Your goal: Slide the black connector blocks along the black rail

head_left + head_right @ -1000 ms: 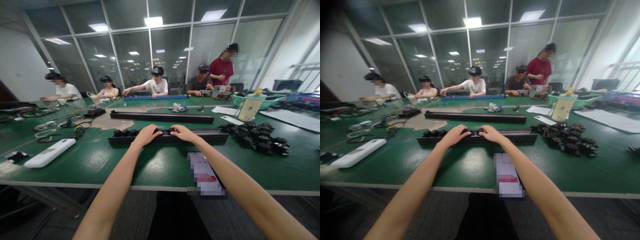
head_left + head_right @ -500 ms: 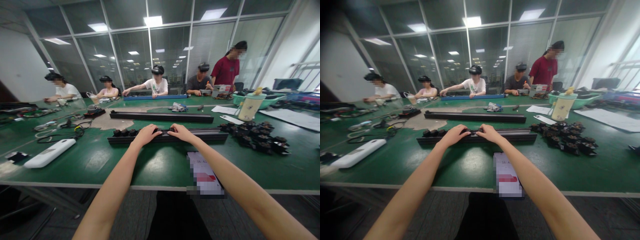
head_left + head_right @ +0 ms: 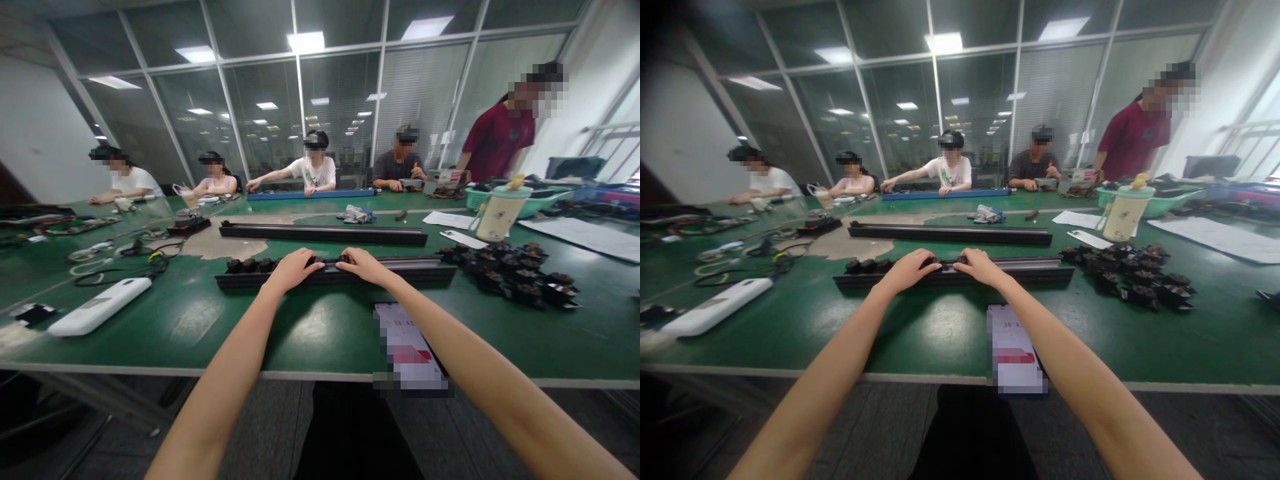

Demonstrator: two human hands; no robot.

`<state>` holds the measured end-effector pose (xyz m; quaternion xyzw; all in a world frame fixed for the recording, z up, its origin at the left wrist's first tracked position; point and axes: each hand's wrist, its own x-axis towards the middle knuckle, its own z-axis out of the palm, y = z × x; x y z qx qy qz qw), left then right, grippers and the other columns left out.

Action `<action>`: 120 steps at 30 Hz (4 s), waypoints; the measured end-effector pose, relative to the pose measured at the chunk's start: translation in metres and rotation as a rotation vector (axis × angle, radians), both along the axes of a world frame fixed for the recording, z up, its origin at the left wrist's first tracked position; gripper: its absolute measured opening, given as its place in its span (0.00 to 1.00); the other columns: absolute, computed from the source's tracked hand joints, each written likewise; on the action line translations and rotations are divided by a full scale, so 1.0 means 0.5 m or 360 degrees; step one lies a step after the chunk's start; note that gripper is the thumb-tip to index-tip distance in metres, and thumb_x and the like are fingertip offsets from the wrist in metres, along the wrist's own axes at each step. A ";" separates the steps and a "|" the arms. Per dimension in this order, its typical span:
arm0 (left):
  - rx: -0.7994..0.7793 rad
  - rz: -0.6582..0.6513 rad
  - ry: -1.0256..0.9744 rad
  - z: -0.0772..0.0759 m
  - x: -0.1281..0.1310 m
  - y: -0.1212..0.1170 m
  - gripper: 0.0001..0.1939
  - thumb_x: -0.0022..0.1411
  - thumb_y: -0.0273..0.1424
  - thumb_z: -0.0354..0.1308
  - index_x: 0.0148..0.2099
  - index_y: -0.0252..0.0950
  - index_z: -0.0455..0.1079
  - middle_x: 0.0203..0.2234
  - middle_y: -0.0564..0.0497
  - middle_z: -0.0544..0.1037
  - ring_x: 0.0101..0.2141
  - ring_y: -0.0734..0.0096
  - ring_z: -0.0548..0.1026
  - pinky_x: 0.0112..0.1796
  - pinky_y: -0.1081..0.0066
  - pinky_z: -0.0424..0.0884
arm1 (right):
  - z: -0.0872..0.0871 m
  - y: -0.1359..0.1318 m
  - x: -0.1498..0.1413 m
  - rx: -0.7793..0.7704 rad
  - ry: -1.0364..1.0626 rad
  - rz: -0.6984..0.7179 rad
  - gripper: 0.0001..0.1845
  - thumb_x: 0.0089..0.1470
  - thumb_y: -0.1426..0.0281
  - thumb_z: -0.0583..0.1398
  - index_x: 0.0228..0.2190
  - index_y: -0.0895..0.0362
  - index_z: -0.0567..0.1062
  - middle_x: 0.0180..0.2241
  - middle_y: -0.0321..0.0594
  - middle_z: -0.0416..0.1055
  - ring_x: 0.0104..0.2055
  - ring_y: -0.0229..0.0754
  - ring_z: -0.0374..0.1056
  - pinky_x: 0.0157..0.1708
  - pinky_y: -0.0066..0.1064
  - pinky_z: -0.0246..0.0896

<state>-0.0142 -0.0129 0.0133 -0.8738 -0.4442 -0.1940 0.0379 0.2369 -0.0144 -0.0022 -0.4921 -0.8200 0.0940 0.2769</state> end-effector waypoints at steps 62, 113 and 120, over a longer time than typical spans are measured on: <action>-0.0031 0.0008 -0.0016 0.005 0.003 -0.005 0.20 0.74 0.48 0.53 0.50 0.37 0.74 0.50 0.42 0.79 0.51 0.53 0.77 0.52 0.59 0.73 | 0.000 -0.012 0.006 0.0010 -0.0078 -0.0099 0.12 0.65 0.60 0.60 0.40 0.56 0.74 0.36 0.41 0.75 0.40 0.45 0.66 0.42 0.35 0.45; -0.0016 -0.0012 -0.0018 0.002 0.001 0.000 0.20 0.74 0.48 0.53 0.49 0.36 0.74 0.48 0.43 0.79 0.50 0.53 0.77 0.52 0.59 0.73 | -0.005 -0.005 0.014 0.0031 -0.0027 -0.0118 0.12 0.62 0.60 0.61 0.40 0.56 0.76 0.35 0.41 0.75 0.38 0.45 0.67 0.43 0.37 0.50; -0.0024 0.0002 -0.0012 0.005 0.001 -0.003 0.21 0.74 0.48 0.52 0.49 0.36 0.74 0.48 0.43 0.79 0.49 0.54 0.77 0.51 0.60 0.73 | -0.005 -0.006 0.015 0.0022 -0.0002 -0.0112 0.12 0.62 0.60 0.61 0.39 0.56 0.75 0.35 0.41 0.75 0.39 0.45 0.66 0.43 0.36 0.49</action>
